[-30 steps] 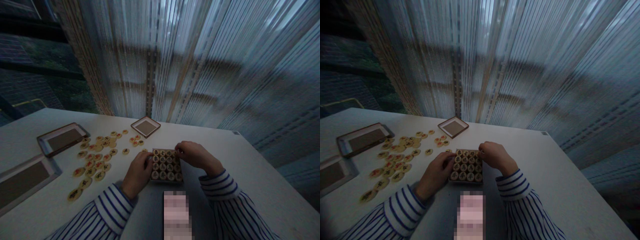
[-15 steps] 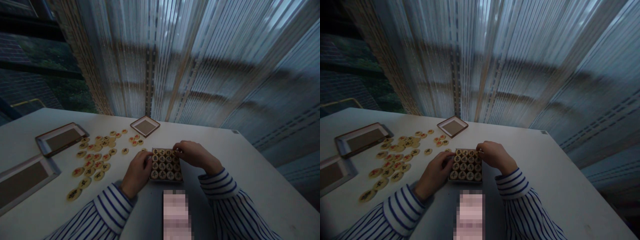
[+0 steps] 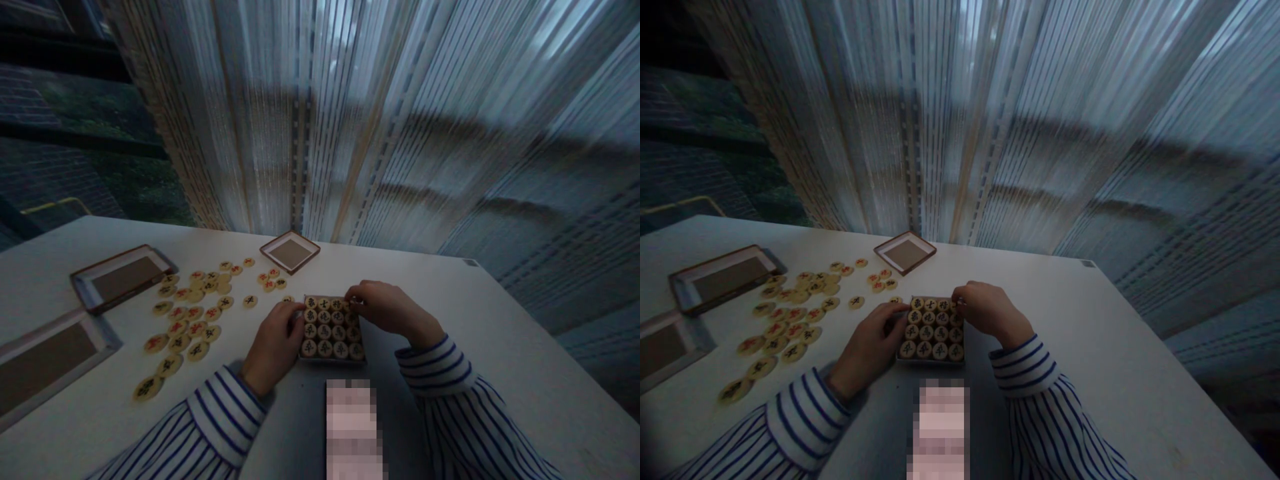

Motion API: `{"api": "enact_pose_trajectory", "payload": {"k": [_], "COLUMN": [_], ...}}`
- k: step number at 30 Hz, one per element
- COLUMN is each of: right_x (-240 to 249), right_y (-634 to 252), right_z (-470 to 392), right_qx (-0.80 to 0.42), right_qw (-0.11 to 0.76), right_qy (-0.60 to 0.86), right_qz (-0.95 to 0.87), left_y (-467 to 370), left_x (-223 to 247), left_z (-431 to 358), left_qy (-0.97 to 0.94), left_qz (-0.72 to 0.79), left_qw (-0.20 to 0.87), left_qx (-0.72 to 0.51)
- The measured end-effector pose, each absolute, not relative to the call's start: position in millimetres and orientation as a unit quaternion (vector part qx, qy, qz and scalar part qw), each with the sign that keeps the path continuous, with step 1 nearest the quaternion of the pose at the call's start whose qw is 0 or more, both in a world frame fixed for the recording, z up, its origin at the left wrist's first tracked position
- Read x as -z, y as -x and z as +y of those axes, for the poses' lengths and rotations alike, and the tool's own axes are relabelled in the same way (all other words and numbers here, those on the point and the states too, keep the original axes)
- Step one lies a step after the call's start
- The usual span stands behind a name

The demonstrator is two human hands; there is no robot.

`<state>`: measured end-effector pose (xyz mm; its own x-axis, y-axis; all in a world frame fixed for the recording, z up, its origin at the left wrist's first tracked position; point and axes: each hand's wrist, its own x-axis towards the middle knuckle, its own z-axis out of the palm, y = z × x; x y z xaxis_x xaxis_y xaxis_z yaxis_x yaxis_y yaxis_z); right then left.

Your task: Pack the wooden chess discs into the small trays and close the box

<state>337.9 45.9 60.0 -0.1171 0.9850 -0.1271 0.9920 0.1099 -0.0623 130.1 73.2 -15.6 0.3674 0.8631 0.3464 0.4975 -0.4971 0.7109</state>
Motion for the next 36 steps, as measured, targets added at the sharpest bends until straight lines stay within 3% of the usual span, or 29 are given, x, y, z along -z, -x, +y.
{"api": "enact_pose_trajectory", "payload": {"k": [24, 36], "right_x": [-65.7, -78.1], "right_y": [-341.1, -338.4], "right_z": [43.3, 19.7], "right_qx": [0.055, 0.038], "right_qw": [0.020, -0.097], "right_qy": [-0.670, -0.678], "right_qz": [0.740, 0.728], "left_y": [-129.5, -125.4], "left_x": [11.5, 11.2], "left_z": [72.1, 68.2], "left_qy": [-0.784, -0.774], "left_qz": [0.441, 0.438], "left_qw": [0.261, 0.285], "left_qx": [-0.350, -0.357]}}
